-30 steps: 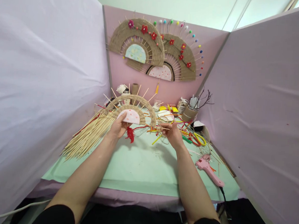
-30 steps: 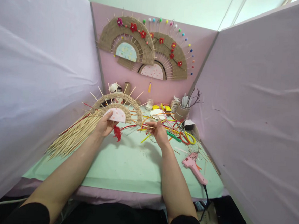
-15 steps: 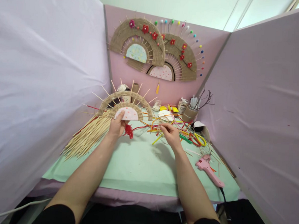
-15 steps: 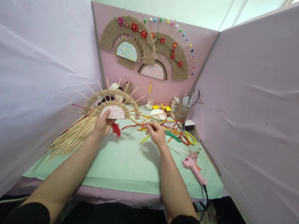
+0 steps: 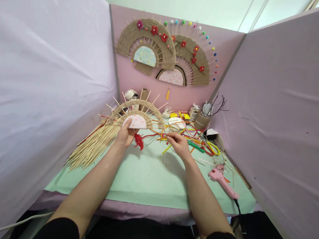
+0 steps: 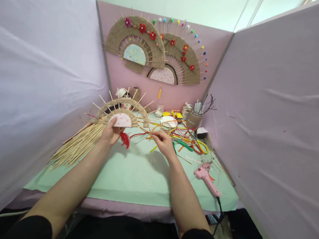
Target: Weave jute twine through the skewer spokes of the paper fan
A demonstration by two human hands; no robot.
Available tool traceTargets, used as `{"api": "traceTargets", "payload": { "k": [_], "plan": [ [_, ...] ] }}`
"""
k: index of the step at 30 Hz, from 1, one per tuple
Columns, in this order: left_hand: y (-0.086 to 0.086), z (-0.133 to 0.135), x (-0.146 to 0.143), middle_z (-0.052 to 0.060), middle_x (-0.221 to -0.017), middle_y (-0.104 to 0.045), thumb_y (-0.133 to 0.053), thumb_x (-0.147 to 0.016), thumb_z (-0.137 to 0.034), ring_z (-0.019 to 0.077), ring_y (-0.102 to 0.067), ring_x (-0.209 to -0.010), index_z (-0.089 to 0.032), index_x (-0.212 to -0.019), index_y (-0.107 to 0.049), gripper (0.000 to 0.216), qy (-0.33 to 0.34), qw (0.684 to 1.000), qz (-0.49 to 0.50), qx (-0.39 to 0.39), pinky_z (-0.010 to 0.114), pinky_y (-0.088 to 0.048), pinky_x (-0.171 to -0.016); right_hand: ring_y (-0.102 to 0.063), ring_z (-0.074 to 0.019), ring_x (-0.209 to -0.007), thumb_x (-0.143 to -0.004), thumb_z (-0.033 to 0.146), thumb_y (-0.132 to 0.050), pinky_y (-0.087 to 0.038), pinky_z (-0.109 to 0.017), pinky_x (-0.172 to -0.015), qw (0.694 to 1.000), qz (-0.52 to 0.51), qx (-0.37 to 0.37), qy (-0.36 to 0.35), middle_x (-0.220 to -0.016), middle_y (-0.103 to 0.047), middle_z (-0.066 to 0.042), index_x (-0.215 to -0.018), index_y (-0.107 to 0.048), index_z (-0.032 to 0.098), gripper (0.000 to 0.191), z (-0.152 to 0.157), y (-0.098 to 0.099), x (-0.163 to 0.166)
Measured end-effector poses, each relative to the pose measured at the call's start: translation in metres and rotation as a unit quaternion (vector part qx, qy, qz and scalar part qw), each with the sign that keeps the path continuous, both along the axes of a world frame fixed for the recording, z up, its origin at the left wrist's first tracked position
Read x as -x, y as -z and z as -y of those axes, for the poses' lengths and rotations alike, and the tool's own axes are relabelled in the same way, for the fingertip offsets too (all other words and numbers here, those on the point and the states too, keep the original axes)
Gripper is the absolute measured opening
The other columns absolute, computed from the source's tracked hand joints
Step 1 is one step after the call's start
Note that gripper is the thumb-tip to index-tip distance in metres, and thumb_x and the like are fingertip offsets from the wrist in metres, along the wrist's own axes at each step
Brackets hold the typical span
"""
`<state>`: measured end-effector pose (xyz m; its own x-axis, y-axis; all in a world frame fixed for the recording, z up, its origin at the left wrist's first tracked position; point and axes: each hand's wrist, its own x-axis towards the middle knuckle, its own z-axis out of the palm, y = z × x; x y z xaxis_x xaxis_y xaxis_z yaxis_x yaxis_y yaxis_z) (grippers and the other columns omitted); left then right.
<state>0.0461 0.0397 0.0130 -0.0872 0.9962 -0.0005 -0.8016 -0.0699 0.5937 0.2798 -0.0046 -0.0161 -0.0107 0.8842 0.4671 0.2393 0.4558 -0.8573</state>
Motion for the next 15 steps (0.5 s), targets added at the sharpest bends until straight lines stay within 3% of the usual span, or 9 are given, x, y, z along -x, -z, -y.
{"api": "traceTargets", "payload": {
  "k": [7, 11, 15],
  "plan": [
    [0.0023, 0.0007, 0.0012, 0.004, -0.083, -0.072, -0.062, -0.078, -0.017, 0.0144, -0.069, -0.074, -0.016, -0.093, -0.064, 0.016, 0.033, 0.998, -0.034, 0.028, 0.023, -0.055, -0.07, -0.051, -0.013, -0.055, -0.076, 0.041, -0.063, -0.039, -0.025, -0.052, 0.999, 0.013, -0.012, 0.049, -0.067, -0.063, -0.003, -0.075, -0.069, 0.016, 0.026, 0.0016, -0.006, 0.002],
    [0.0029, 0.0002, 0.0026, 0.004, -0.082, -0.072, -0.063, -0.076, -0.017, 0.0143, -0.069, -0.073, -0.015, -0.092, -0.064, 0.016, 0.037, 0.998, -0.045, 0.014, 0.022, -0.056, -0.066, -0.045, -0.0116, -0.051, -0.074, 0.043, -0.064, -0.035, -0.025, -0.05, 0.988, 0.027, -0.043, 0.147, -0.054, -0.054, 0.001, -0.061, -0.062, 0.016, 0.03, 0.0032, -0.0086, -0.0002],
    [0.0025, -0.0018, 0.005, 0.004, -0.082, -0.072, -0.063, -0.076, -0.015, 0.0142, -0.069, -0.073, -0.016, -0.092, -0.064, 0.017, 0.028, 0.998, -0.06, 0.01, 0.021, -0.056, -0.065, -0.041, -0.0106, -0.052, -0.073, 0.043, -0.066, -0.034, -0.024, -0.051, 0.967, 0.046, -0.117, 0.223, -0.053, -0.048, 0.002, -0.056, -0.056, 0.017, 0.034, 0.0024, -0.007, -0.0046]
  ]
}}
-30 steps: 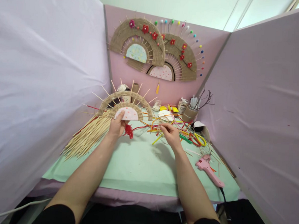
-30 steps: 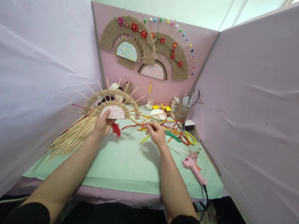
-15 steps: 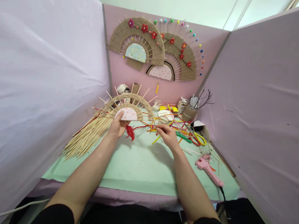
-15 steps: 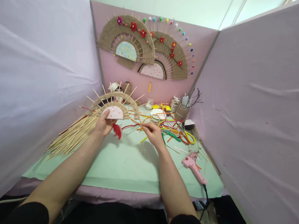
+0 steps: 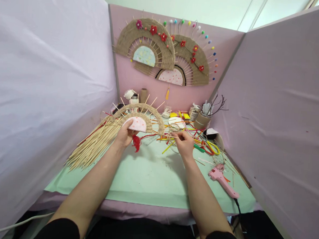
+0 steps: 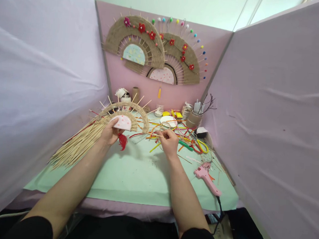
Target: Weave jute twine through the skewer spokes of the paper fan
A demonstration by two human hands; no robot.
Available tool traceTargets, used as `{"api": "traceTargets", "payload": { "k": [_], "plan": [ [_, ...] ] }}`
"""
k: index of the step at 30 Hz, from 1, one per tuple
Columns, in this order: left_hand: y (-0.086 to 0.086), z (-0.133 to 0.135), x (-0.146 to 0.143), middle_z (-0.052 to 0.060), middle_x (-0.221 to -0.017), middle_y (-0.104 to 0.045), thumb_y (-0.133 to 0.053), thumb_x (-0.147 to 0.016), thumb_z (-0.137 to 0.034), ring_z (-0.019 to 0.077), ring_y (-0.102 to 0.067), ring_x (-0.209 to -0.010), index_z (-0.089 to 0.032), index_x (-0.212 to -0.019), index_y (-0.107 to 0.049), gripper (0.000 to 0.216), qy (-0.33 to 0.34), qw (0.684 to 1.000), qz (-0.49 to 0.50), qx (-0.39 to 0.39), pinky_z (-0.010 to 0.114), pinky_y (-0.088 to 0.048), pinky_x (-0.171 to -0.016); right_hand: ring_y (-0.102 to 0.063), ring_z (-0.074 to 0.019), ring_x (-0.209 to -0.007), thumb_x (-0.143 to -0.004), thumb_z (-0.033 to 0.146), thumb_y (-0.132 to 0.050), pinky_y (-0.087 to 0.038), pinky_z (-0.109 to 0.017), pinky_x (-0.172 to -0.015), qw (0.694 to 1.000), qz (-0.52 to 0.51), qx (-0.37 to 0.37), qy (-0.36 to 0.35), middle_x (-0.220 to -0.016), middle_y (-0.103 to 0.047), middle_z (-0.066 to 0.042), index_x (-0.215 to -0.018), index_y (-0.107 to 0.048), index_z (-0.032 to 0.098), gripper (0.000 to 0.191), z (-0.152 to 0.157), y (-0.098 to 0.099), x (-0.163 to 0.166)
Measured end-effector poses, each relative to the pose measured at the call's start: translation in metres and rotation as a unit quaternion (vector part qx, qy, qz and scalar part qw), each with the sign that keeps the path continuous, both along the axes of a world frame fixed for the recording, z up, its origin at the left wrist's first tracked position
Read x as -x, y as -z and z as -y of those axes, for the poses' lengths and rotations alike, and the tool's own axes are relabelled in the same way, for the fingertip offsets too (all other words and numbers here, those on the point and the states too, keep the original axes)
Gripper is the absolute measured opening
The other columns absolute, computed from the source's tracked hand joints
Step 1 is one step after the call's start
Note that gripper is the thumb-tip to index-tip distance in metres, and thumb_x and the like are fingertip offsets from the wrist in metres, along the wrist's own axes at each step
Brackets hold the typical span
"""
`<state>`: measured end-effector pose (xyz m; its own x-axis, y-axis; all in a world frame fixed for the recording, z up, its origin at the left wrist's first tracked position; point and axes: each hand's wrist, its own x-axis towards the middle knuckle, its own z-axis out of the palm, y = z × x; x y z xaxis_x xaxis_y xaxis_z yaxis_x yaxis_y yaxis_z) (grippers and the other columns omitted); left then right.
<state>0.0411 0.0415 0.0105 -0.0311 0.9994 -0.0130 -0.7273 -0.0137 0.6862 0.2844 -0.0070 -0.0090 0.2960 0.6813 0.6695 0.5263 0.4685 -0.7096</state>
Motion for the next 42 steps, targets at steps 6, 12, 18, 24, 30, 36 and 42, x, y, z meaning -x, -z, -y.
{"api": "traceTargets", "payload": {
  "k": [6, 12, 18, 24, 30, 36, 42],
  "plan": [
    [-0.004, 0.0, 0.004, 0.004, -0.077, -0.071, -0.064, -0.074, -0.015, 0.0142, -0.068, -0.069, -0.014, -0.09, -0.063, 0.015, -0.007, 1.0, -0.02, 0.008, 0.021, -0.056, -0.061, -0.044, -0.0123, -0.057, -0.076, 0.042, -0.066, -0.037, -0.026, -0.055, 0.995, 0.062, -0.068, 0.026, -0.06, -0.051, 0.001, -0.062, -0.055, 0.018, 0.03, -0.002, 0.002, -0.008],
    [-0.007, -0.001, 0.01, 0.005, -0.076, -0.071, -0.063, -0.073, -0.014, 0.0153, -0.068, -0.066, -0.012, -0.089, -0.064, 0.016, -0.01, 0.997, -0.07, 0.018, 0.027, -0.057, -0.064, -0.05, -0.0148, -0.064, -0.082, 0.035, -0.06, -0.041, -0.028, -0.06, 0.994, 0.079, -0.067, -0.021, -0.069, -0.057, -0.002, -0.073, -0.061, 0.019, 0.019, -0.002, -0.001, -0.011],
    [-0.008, -0.001, 0.014, 0.003, -0.076, -0.071, -0.062, -0.074, -0.014, 0.0142, -0.068, -0.064, -0.014, -0.089, -0.063, 0.016, 0.014, 0.996, -0.073, 0.04, 0.023, -0.056, -0.059, -0.053, -0.0151, -0.065, -0.081, 0.036, -0.059, -0.043, -0.028, -0.061, 0.997, -0.007, -0.002, -0.082, -0.07, -0.061, -0.002, -0.075, -0.063, 0.018, 0.019, -0.004, 0.0, -0.011],
    [-0.006, 0.004, 0.004, 0.003, -0.073, -0.07, -0.061, -0.075, -0.013, 0.0122, -0.066, -0.06, -0.013, -0.088, -0.063, 0.012, 0.048, 0.996, -0.06, 0.049, 0.018, -0.053, -0.049, -0.051, -0.0129, -0.055, -0.077, 0.038, -0.061, -0.04, -0.026, -0.054, 0.992, -0.025, 0.058, -0.113, -0.063, -0.06, -0.001, -0.069, -0.063, 0.017, 0.022, 0.0, 0.0, 0.0],
    [0.004, 0.005, -0.007, 0.004, -0.074, -0.071, -0.061, -0.076, -0.014, 0.0134, -0.067, -0.061, -0.013, -0.093, -0.062, 0.017, 0.099, 0.991, -0.069, 0.058, 0.02, -0.055, -0.053, -0.054, -0.0141, -0.057, -0.074, 0.041, -0.062, -0.043, -0.026, -0.054, 0.986, -0.074, 0.088, -0.121, -0.066, -0.064, -0.003, -0.069, -0.063, 0.016, 0.025, -0.001, 0.001, 0.006],
    [0.002, 0.003, -0.008, 0.004, -0.077, -0.071, -0.06, -0.078, -0.015, 0.0127, -0.067, -0.065, -0.015, -0.095, -0.061, 0.017, 0.054, 0.996, -0.012, 0.072, 0.02, -0.056, -0.057, -0.048, -0.012, -0.051, -0.076, 0.043, -0.06, -0.038, -0.024, -0.048, 0.979, -0.103, 0.097, -0.148, -0.059, -0.055, 0.001, -0.077, -0.063, 0.017, 0.026, 0.0, 0.001, 0.009],
    [0.0, 0.002, -0.009, 0.003, -0.082, -0.071, -0.059, -0.079, -0.013, 0.0121, -0.068, -0.07, -0.017, -0.097, -0.061, 0.018, 0.01, 0.996, 0.029, 0.08, 0.021, -0.056, -0.065, -0.041, -0.0106, -0.053, -0.077, 0.051, -0.057, -0.036, -0.024, -0.05, 0.962, -0.136, 0.113, -0.209, -0.057, -0.048, 0.002, -0.084, -0.064, 0.018, 0.035, 0.003, 0.004, 0.02]
  ]
}}
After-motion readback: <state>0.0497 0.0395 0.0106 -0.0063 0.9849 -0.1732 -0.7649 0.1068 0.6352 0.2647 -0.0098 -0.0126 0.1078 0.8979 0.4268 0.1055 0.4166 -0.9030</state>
